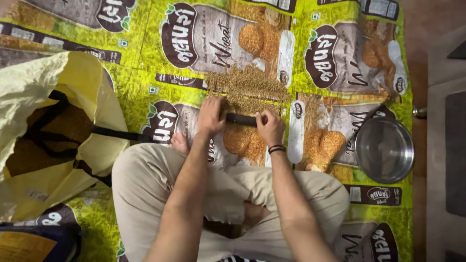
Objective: The person sits on the floor and uses a rolling pin to crush grains spread on a patterned cloth. They repeatedly scoop grains from a bag, spread them, and roll over them to break them down.
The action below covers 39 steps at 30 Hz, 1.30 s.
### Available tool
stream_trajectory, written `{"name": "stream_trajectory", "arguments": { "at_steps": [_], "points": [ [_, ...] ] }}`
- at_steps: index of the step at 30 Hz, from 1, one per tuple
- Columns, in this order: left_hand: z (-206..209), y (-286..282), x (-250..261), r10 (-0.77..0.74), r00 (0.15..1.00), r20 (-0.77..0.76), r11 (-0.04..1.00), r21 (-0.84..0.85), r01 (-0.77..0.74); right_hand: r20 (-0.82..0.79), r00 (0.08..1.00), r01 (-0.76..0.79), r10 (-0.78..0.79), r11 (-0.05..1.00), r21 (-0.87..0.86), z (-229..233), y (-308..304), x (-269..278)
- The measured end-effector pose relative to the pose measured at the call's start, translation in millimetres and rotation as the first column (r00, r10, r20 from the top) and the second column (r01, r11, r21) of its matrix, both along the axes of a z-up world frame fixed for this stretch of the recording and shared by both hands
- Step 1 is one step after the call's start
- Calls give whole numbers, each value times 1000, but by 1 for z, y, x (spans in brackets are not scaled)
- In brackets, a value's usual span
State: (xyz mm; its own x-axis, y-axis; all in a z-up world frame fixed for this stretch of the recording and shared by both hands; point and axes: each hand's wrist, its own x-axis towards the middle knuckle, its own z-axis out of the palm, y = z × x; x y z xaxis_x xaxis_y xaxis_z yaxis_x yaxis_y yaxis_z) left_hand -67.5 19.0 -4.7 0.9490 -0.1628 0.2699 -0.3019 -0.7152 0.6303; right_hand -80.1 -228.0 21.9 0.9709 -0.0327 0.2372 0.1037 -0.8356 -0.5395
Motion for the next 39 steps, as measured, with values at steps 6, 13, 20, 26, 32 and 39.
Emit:
{"name": "stream_trajectory", "arguments": {
  "at_steps": [6, 13, 20, 26, 32, 39],
  "points": [
    [51, 9, 9, -14, 990, -143, 971, 236, 48, -55, 972, -233, 227, 951, -201, 43, -16, -7],
    [28, 5, 13, -95, 993, -76, 903, 413, 118, -152, 947, -312, 281, 917, -248, 33, -22, 1],
    [43, 11, 35, -88, 996, 24, 941, 331, 76, 30, 973, -211, 228, 937, -279, 33, -24, 24],
    [33, 4, 57, -66, 998, -8, 949, 308, 65, 65, 973, -191, 220, 935, -299, 30, -18, 39],
    [33, 7, 40, -64, 982, -176, 948, 298, 115, -17, 970, -242, 242, 959, -146, 37, -23, 20],
    [14, -1, 56, 57, 998, 0, 975, 213, -56, 109, 992, -63, 67, 997, -34, 2, -12, 35]
  ]
}}
